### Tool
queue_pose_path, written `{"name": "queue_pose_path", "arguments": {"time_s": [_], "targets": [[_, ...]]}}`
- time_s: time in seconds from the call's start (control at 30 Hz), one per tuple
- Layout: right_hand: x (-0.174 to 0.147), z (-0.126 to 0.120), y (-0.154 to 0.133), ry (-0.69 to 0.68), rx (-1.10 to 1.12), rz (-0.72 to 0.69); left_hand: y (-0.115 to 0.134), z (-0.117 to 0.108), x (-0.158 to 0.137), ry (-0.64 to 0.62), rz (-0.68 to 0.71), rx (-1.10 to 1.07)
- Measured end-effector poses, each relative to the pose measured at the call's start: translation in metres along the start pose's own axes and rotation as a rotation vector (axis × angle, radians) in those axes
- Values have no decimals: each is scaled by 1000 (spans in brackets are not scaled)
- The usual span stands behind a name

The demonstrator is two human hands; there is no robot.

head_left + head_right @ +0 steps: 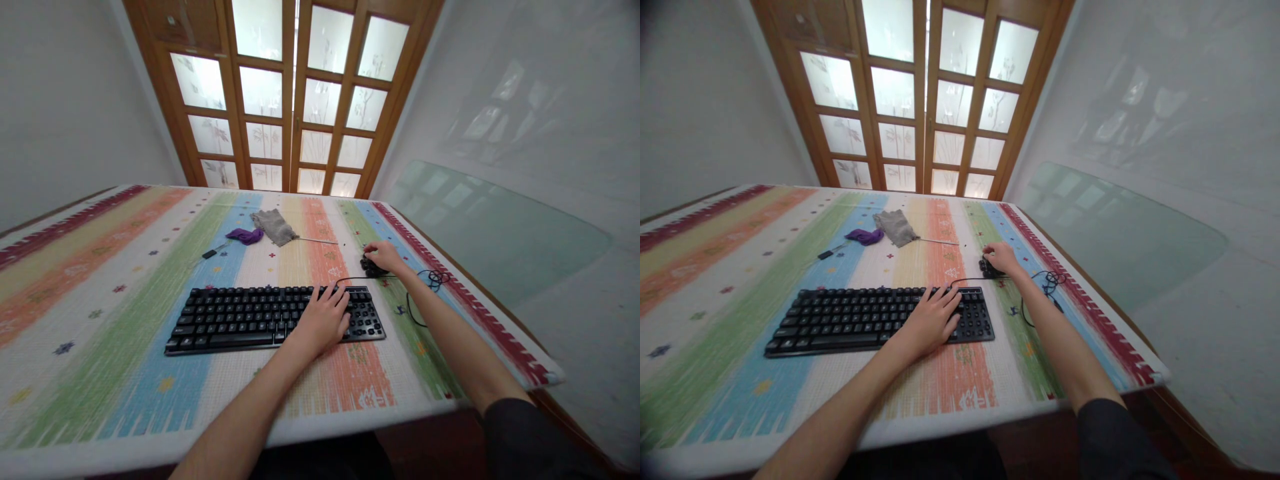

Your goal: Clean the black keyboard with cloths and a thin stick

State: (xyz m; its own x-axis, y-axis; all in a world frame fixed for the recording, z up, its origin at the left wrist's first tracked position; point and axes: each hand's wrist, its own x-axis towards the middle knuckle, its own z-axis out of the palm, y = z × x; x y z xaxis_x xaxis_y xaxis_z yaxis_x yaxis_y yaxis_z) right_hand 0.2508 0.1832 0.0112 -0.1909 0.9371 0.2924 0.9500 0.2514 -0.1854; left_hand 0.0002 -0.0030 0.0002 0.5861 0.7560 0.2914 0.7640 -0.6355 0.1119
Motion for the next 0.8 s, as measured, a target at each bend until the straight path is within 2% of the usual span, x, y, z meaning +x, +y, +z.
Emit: {"name": "queue_pose_path", "arguments": {"time_s": [0.23,0.53,0.67,0.8], "targets": [[-17,-17,-15,58,74,-54,2,3,-1,36,-1,26],[-94,-24,-45,57,496,-215,7,7,-3,53,2,42],[-124,-26,-61,63,534,-279,7,8,-2,79,-26,-8],[-143,-26,-73,124,520,-337,9,6,-2,91,-48,-34]]}}
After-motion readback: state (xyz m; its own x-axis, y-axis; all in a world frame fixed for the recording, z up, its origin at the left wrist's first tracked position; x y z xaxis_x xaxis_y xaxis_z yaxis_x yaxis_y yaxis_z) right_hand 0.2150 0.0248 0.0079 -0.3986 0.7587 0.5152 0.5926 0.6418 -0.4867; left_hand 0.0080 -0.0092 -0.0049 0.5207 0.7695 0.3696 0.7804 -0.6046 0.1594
